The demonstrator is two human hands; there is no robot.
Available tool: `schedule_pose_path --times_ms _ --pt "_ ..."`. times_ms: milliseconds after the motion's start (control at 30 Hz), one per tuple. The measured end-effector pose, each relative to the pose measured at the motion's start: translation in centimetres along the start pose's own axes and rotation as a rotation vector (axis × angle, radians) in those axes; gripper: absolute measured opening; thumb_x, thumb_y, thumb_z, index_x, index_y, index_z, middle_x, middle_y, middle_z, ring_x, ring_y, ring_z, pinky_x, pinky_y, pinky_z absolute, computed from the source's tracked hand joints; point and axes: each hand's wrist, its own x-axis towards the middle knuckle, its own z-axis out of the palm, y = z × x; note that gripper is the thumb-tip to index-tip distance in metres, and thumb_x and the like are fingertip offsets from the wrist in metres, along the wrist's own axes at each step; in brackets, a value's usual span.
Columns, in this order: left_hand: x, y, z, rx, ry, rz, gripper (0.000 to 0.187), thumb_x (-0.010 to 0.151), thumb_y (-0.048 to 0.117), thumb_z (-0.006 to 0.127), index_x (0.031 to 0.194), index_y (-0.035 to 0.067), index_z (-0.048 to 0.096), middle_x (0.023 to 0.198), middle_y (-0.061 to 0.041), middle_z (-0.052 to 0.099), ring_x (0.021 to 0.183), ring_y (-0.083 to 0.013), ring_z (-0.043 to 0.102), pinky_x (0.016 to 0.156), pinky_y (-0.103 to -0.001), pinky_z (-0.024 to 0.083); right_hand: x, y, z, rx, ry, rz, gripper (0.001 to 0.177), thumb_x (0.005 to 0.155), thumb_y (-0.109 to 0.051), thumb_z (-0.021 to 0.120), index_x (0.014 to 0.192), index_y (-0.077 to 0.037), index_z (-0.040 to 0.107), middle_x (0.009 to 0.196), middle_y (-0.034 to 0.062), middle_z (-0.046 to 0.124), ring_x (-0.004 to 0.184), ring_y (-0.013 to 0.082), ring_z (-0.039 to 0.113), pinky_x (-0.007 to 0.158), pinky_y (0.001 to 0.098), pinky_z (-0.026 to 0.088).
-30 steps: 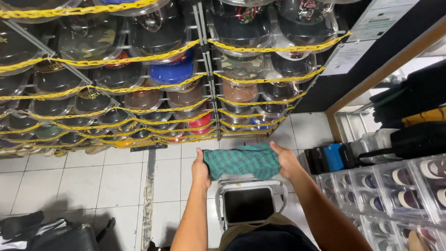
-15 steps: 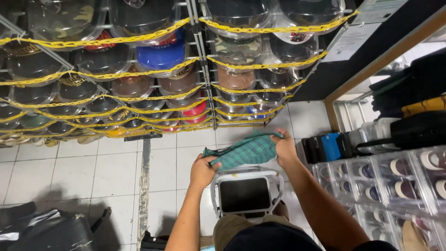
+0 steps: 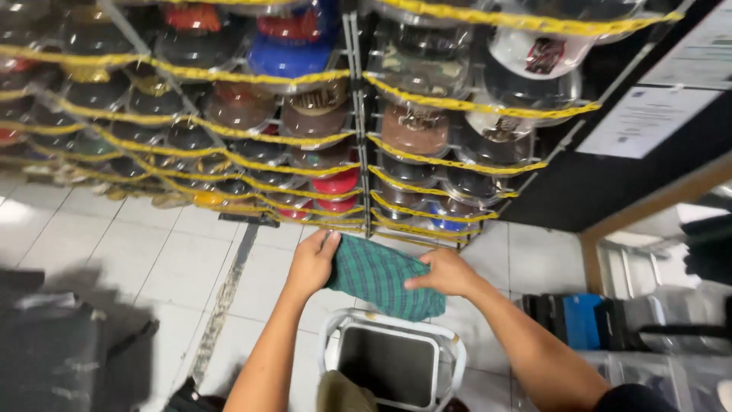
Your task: Cleaning and organizing various hats on a display rack by wiping them with a cloth and repositioning them.
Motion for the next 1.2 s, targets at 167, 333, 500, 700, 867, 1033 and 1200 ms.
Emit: schedule_pose_path --times_ms 167,333,500,700,867,1033,1200 --pt "-4.4 0.8 9.3 -0.26 0.21 -0.043 0.055 0.106 0.038 0.053 0.127 -0.012 0.064 0.133 -0.038 0.059 0.136 -0.0506 0.047 0.118 -0.055 0.031 0.5 8.8 4.6 -0.005 0.21 -0.354 0.038 0.072 -0.028 0.088 0.091 0.004 0.078 0.105 0.027 0.072 0.113 0.0452 0.064 0.101 0.0514 0.049" --pt "-5.8 1.5 14.4 -0.351 0.128 0.001 0.035 0.105 0.031 0.052 0.073 0.015 0.05 0.071 0.006 0.043 0.072 -0.01 0.041 0.068 -0.031 0.038 -3.4 8.3 2.3 0.595 -0.121 0.101 0.035 0.079 -0.013 0.072 0.113 -0.007 0.069 0.1 0.0054 0.074 0.091 0.0183 0.069 0.082 0.0331 0.054" --pt "-5.3 -1.5 19.8 -0.174 0.235 0.056 0.042 0.103 0.039 0.046 0.09 0.006 0.068 0.092 -0.007 0.074 0.092 -0.0169 0.062 0.089 -0.035 0.047 -4.4 14.7 3.1 1.532 -0.217 0.294 0.038 0.077 -0.004 0.064 0.113 0.002 0.07 0.101 0.0209 0.076 0.089 0.0339 0.074 0.086 0.051 0.061" --pt "-5.3 1.3 25.9 -0.526 0.098 0.043 0.032 0.105 0.032 0.053 0.079 0.014 0.059 0.076 0.008 0.054 0.077 -0.0074 0.047 0.074 -0.029 0.043 -8.2 11.1 -0.4 1.152 -0.078 0.443 0.033 0.077 -0.005 0.082 0.107 0.006 0.074 0.098 0.0232 0.076 0.086 0.0382 0.074 0.08 0.0525 0.061" --pt "-5.2 -2.0 31.1 -0.298 0.006 -0.197 0.045 0.095 0.05 0.05 0.124 0.022 0.07 0.12 0.0 0.076 0.114 -0.0126 0.066 0.102 -0.027 0.045 -8.2 14.1 -1.5 1.156 0.294 0.439 0.023 0.082 -0.008 0.079 0.095 0.011 0.075 0.088 0.0237 0.077 0.074 0.036 0.074 0.067 0.049 0.061" --pt "-7.4 -4.0 34.4 0.476 -0.409 -0.264 0.078 0.095 0.065 0.04 0.157 0.022 0.021 0.156 -0.01 0.033 0.143 -0.0349 0.027 0.115 -0.056 0.021 -10.1 14.1 -3.3 1.211 0.467 0.468 0.032 0.085 -0.012 0.076 0.11 0.007 0.074 0.102 0.0177 0.073 0.094 0.0344 0.068 0.082 0.0454 0.052" --pt "-8.7 -0.3 34.6 1.01 -0.848 -0.139 0.091 0.091 0.05 0.047 0.166 0.022 0.003 0.172 -0.01 -0.002 0.158 -0.0362 -0.016 0.118 -0.07 -0.016 -10.7 11.6 -5.1 1.125 0.521 0.735 0.096 0.075 -0.018 0.078 0.156 -0.002 0.03 0.158 0.013 0.048 0.148 0.0236 0.04 0.124 0.0438 0.024"
